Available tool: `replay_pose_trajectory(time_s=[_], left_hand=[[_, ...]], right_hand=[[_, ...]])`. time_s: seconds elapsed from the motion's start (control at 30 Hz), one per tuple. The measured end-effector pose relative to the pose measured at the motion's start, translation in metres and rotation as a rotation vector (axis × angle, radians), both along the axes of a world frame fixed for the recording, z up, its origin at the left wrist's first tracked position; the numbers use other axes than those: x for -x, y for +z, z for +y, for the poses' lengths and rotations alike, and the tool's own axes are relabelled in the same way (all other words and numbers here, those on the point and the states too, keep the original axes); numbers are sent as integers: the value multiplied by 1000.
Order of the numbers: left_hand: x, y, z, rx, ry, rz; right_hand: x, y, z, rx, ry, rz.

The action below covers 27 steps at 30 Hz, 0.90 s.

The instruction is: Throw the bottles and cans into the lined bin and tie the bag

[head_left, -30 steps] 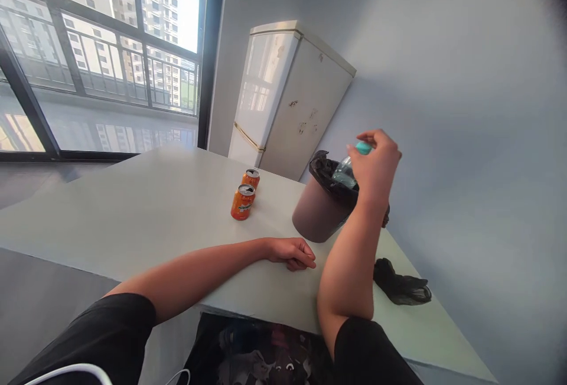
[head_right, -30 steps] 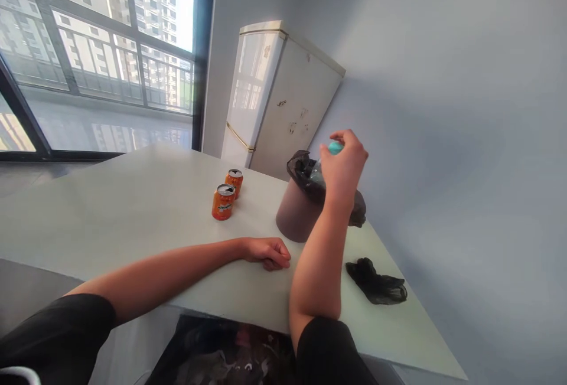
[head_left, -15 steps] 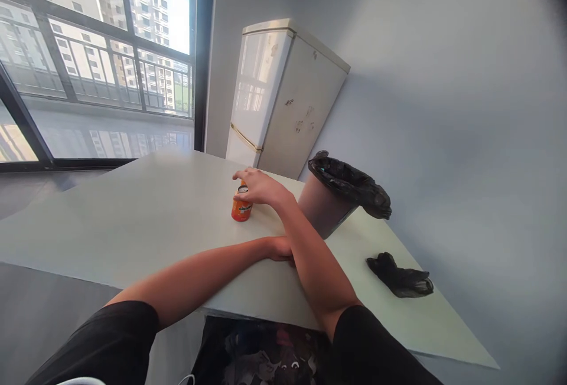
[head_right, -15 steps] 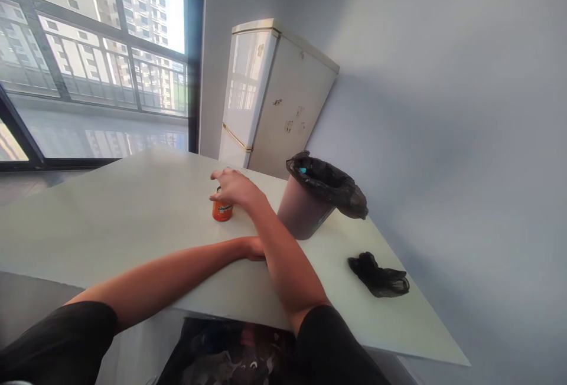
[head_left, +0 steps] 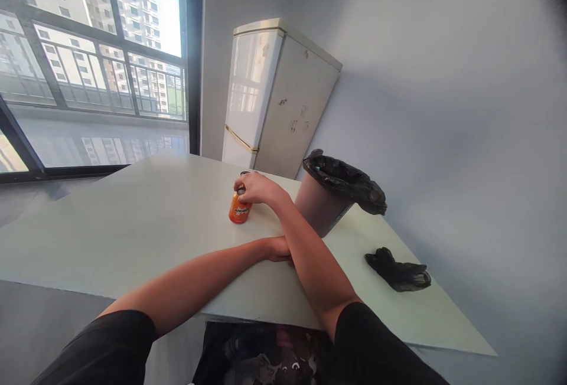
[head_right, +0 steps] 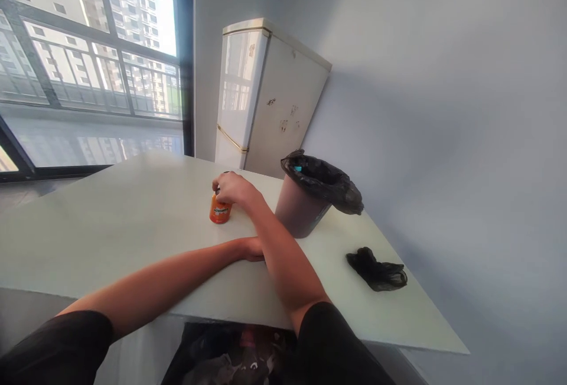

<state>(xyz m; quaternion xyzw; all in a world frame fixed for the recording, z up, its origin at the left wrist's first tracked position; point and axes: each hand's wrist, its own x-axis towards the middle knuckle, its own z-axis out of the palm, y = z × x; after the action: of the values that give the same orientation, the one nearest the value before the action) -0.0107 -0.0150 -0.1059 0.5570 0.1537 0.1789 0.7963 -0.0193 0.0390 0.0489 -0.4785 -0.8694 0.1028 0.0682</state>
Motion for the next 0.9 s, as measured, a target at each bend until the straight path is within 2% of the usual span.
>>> replay_pose_trajectory(time_s=[0.1,0.23,0.3,0.37,0.47,0.57,0.67,0.77,0.9], left_hand=[[-3,-4,3,-13,-101,11],[-8,-3,4,-38,-259,-8],[-9,0,4,-61,-294,-6],[-8,4,3,-74,-304,-4],[-7,7,1,-75,-300,-4],[-7,5,2,-70,-296,-2],[-8,3,4,-70,-307,-12],[-9,2,4,-77,-305,-9],[-8,5,3,-69,-301,16]], right_hand=[[-12,21,-11,-79,31,132],[-51,62,-39,-391,-20,431],[-78,81,-56,-622,-126,523],[-109,94,-70,-842,-293,546],[-155,101,-80,-1034,-536,555],[-188,96,-74,-994,-713,583],[-200,90,-58,-910,-786,603],[-194,89,-45,-871,-769,588],[-166,90,-39,-858,-635,575]])
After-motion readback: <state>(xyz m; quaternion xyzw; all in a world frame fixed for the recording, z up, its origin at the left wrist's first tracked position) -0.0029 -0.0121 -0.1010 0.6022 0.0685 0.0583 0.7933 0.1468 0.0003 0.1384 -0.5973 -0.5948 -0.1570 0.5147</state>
